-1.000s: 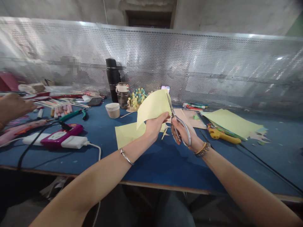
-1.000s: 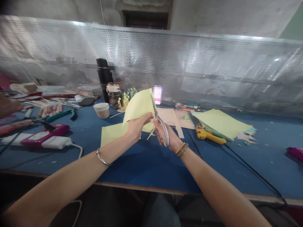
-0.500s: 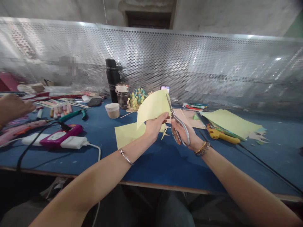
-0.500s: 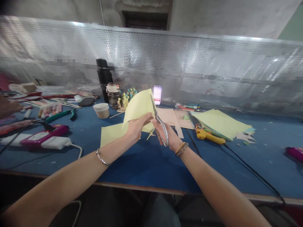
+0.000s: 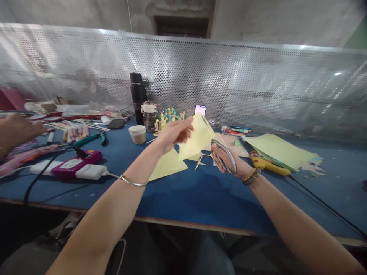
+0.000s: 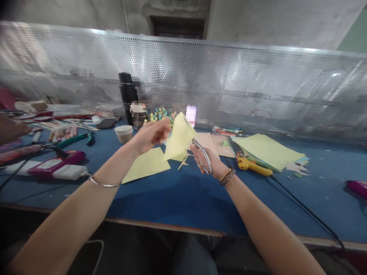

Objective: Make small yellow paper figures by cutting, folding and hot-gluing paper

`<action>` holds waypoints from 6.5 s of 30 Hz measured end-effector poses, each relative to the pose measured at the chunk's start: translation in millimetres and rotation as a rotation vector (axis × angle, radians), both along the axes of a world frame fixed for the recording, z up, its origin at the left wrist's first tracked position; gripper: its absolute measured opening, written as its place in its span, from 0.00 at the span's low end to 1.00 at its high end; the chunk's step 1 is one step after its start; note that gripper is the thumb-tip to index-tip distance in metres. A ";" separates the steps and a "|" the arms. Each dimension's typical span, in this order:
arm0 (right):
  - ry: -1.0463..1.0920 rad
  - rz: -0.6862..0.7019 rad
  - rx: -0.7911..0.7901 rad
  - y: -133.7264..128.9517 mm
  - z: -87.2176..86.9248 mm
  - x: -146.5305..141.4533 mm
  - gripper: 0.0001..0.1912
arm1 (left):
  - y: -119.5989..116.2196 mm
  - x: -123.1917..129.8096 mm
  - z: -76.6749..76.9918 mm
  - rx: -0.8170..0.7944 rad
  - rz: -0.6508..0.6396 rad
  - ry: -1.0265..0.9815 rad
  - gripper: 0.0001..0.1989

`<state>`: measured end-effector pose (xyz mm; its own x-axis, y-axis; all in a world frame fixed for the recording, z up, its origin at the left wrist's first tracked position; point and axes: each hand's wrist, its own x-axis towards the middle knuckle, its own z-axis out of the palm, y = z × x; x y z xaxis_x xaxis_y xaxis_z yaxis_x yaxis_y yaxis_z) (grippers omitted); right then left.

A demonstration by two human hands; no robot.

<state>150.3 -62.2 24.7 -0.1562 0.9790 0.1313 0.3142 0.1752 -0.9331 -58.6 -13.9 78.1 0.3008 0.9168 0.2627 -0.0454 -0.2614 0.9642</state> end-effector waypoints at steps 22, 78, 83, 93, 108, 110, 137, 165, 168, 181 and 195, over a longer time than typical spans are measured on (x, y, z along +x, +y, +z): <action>-0.245 0.235 0.073 -13.2 7.8 0.8 0.27 | 39.0 -3.4 -32.8 0.125 0.098 -0.175 0.11; -0.291 0.234 0.061 -9.2 3.4 -2.1 0.27 | 34.4 -2.6 -34.6 0.124 0.002 -0.041 0.16; -0.280 0.236 0.062 -8.3 0.4 -0.6 0.27 | 34.1 -2.0 -34.4 0.113 0.001 -0.031 0.15; -0.279 0.225 0.036 -8.6 -0.6 -0.2 0.25 | 33.3 -1.5 -34.6 0.102 0.002 -0.039 0.15; -0.283 0.207 0.041 -7.6 -2.6 -1.1 0.25 | 34.2 -1.3 -35.0 0.114 0.004 -0.025 0.16; -0.291 0.208 0.047 -6.2 -3.8 -0.4 0.25 | 34.2 -0.7 -35.9 0.120 0.013 -0.021 0.16; -0.255 0.198 0.062 -5.0 -5.3 -3.1 0.23 | 30.5 3.4 -37.0 0.106 -0.005 0.030 0.15; -0.699 0.113 0.145 11.3 6.3 35.3 0.23 | 29.4 -35.4 27.2 0.494 0.642 0.414 0.19; -0.831 0.084 0.136 18.0 7.2 55.7 0.22 | 42.0 -37.9 40.7 0.568 0.683 0.773 0.21; -1.080 -0.111 -0.021 13.9 26.7 118.1 0.13 | 54.3 -14.7 -22.7 0.542 0.073 1.269 0.20; -0.978 -0.285 0.286 17.8 18.1 95.8 0.13 | 34.5 14.8 -31.1 0.312 -0.240 1.365 0.12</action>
